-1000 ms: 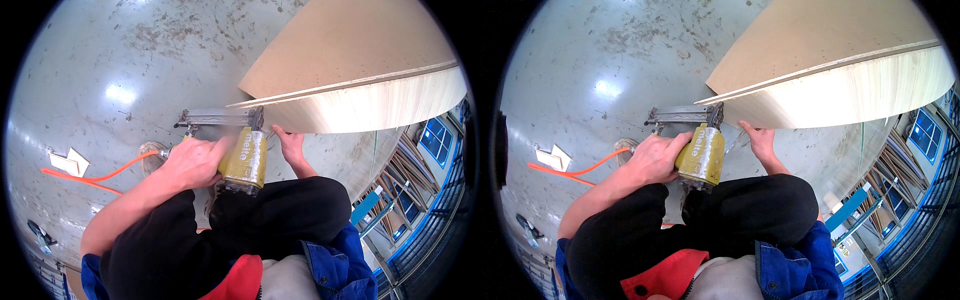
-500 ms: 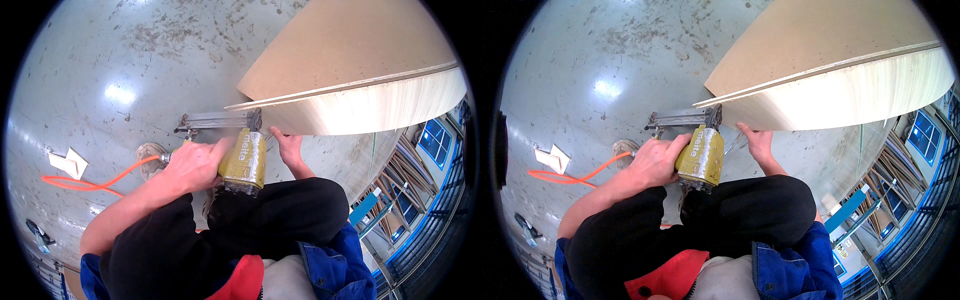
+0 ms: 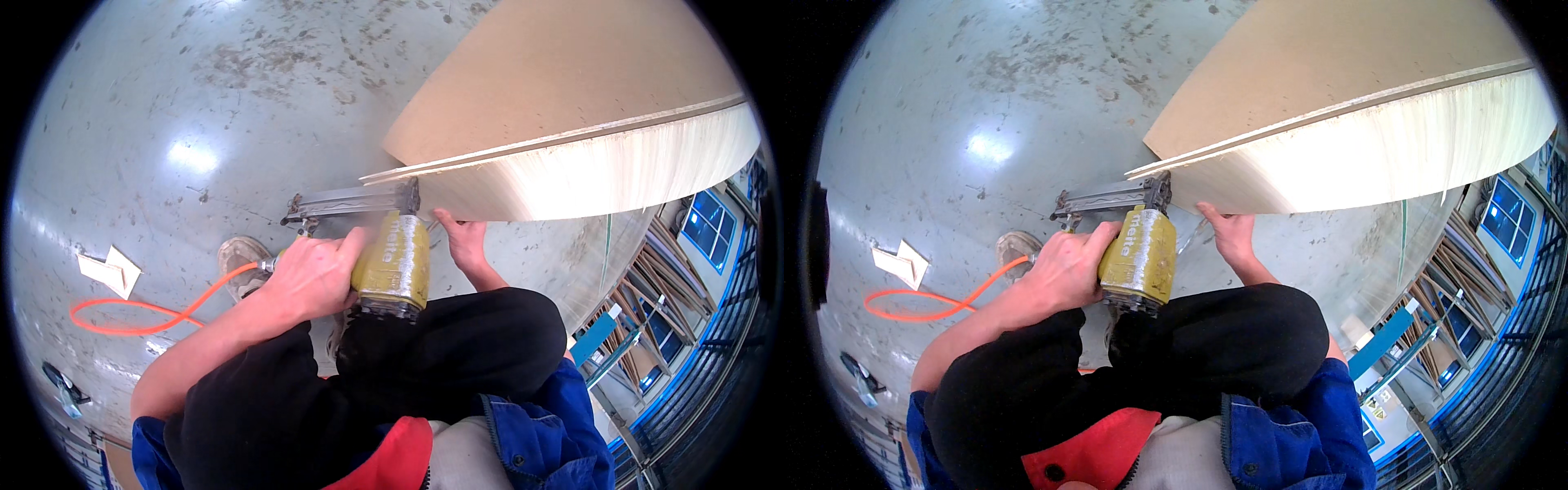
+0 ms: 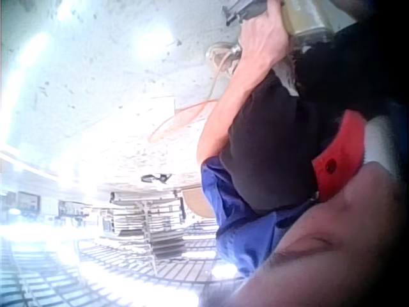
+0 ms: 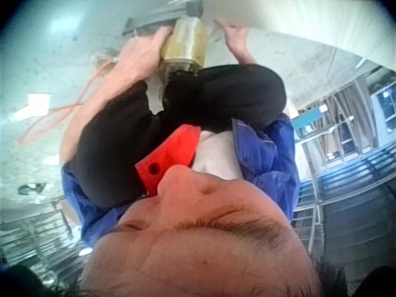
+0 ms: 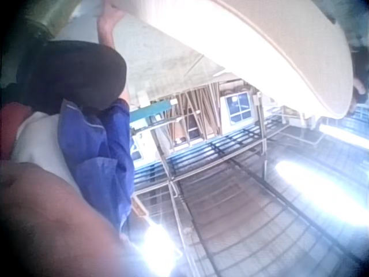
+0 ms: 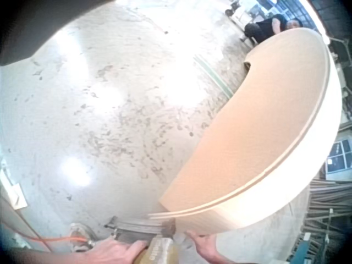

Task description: The person kneels on the floor and uses a pneumatic nail gun to fasten a curved wooden piece to a larger wooden structure. They repeatedly reposition the piece and drive nails along its edge to secure it.

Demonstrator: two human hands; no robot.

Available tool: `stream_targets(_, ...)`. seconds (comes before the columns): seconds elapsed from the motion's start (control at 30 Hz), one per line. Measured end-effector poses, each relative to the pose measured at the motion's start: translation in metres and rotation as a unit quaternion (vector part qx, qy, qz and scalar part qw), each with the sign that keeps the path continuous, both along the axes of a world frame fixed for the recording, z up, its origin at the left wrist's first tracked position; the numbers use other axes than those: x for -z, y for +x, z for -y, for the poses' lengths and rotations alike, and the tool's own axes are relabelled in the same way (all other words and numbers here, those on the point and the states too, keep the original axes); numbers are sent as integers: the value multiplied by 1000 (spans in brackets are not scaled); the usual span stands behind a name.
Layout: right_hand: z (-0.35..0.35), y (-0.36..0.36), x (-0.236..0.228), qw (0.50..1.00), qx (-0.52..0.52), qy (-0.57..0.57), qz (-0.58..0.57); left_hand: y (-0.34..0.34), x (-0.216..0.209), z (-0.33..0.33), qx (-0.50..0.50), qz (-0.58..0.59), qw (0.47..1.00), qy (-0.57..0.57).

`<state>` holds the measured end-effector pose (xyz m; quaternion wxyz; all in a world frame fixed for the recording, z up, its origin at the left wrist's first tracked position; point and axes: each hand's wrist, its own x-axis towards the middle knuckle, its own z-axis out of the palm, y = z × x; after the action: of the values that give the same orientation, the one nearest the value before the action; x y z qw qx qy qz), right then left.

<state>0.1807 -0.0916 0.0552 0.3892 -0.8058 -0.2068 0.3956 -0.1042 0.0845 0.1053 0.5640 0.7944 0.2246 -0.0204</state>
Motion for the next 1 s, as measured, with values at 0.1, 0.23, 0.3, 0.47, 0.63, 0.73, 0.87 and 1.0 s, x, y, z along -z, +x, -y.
stream_targets(0.1,0,0,-1,1000,-7,-5,-7,1,1,2,-4,1,1000,1)
stream_targets(0.23,-1,2,-4,999,-24,-30,6,2,2,4,-1,-2,1000,9)
stream_targets(0.3,-3,2,-6,998,-40,-47,23,0,1,4,3,5,1000,11)
stream_targets(0.47,-5,3,-8,999,-43,-11,20,-13,-9,-1,34,35,999,23)
stream_targets(0.63,9,15,-7,999,-21,-36,-4,-20,-16,-7,11,62,996,56)
stream_targets(0.73,12,25,-28,993,95,76,-10,-19,-18,-15,3,72,995,63)
stream_targets(0.87,-11,65,-128,914,63,87,392,-8,-24,-27,11,115,988,102)
stream_targets(1.0,-86,68,-216,722,-236,178,625,9,-37,-32,27,131,988,83)
